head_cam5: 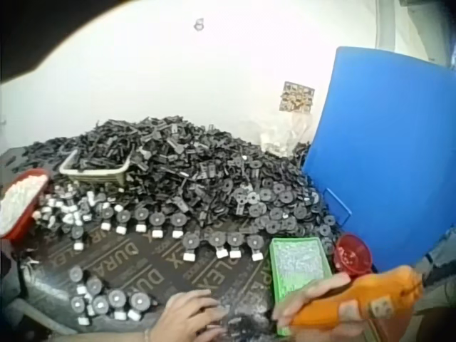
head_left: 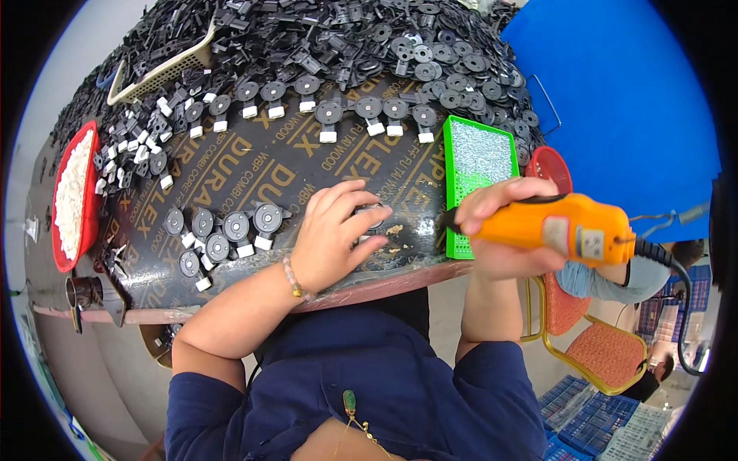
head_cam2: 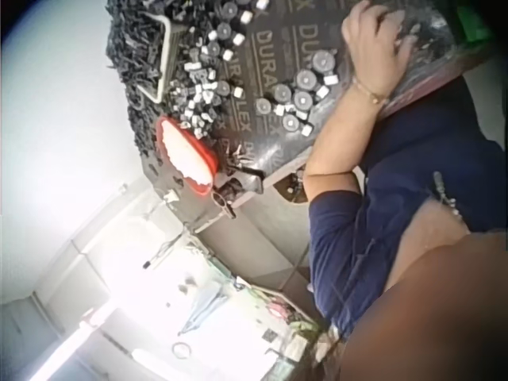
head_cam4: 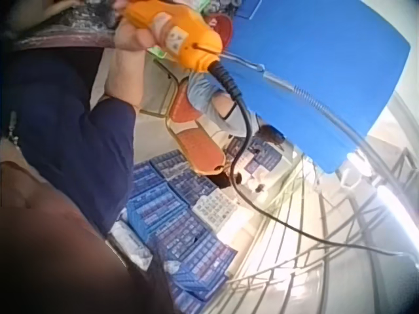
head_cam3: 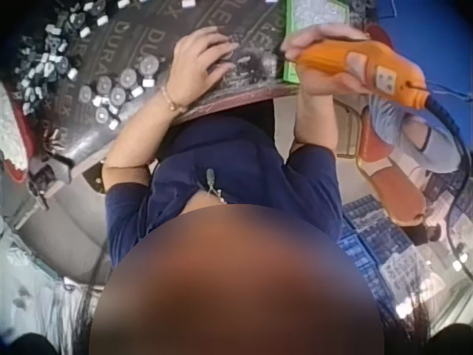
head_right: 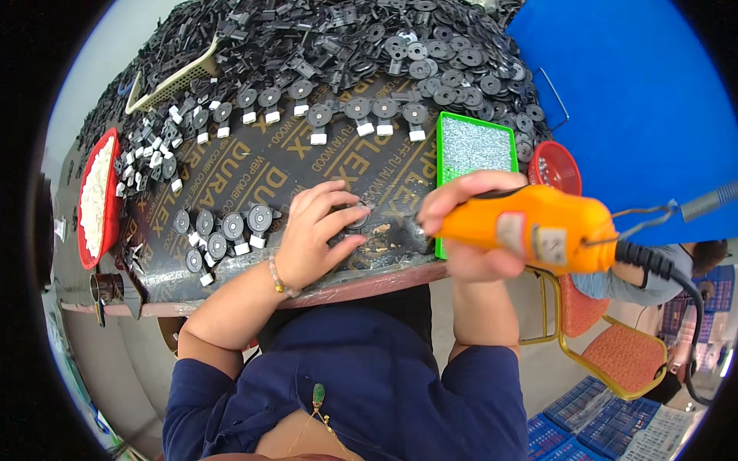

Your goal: Assembling small electronic speakers by connecting wires using a handheld electric tool at a factory workbench.

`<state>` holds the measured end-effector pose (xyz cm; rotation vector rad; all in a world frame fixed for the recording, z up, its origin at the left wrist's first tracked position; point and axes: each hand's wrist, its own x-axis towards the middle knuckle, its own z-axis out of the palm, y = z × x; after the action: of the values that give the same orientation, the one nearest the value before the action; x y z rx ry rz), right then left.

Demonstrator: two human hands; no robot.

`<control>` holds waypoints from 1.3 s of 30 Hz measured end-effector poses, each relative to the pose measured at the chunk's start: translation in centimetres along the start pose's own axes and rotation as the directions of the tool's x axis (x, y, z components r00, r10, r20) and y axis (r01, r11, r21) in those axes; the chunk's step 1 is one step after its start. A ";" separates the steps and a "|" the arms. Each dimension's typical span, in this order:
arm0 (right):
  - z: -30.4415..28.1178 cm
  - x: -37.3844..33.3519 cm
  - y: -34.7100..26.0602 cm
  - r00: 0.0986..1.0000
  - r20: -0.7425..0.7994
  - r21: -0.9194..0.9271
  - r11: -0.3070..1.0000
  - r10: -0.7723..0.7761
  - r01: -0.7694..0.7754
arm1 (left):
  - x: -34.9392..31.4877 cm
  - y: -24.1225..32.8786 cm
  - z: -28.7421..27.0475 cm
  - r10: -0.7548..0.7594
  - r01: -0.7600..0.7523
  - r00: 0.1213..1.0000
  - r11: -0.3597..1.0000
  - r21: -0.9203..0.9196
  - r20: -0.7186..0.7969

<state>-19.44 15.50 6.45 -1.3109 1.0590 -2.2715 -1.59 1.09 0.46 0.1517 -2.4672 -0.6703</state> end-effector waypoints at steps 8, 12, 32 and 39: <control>4.5 0.0 3.6 0.980 0.200 0.181 0.983 -0.013 -0.024 | -0.1 -0.7 -0.7 0.011 -0.006 0.995 0.999 0.050 -0.096; 5.0 0.3 3.8 0.990 0.130 0.227 0.973 -0.057 0.026 | 0.1 -1.1 -0.8 -0.053 0.055 0.993 0.998 0.009 -0.110; 3.7 -1.1 5.2 0.988 0.097 0.100 0.986 0.120 -0.130 | -0.2 -1.1 0.1 -0.156 0.156 0.988 0.988 0.010 -0.012; 4.9 -1.1 5.0 0.960 0.163 0.027 0.972 0.227 -0.235 | -0.3 -1.8 0.6 -0.154 0.153 0.986 0.988 0.030 0.062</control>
<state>-15.16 10.63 3.64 -1.2547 1.0388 -1.9741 -1.72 -0.13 -1.03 0.3379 -2.5448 -0.7193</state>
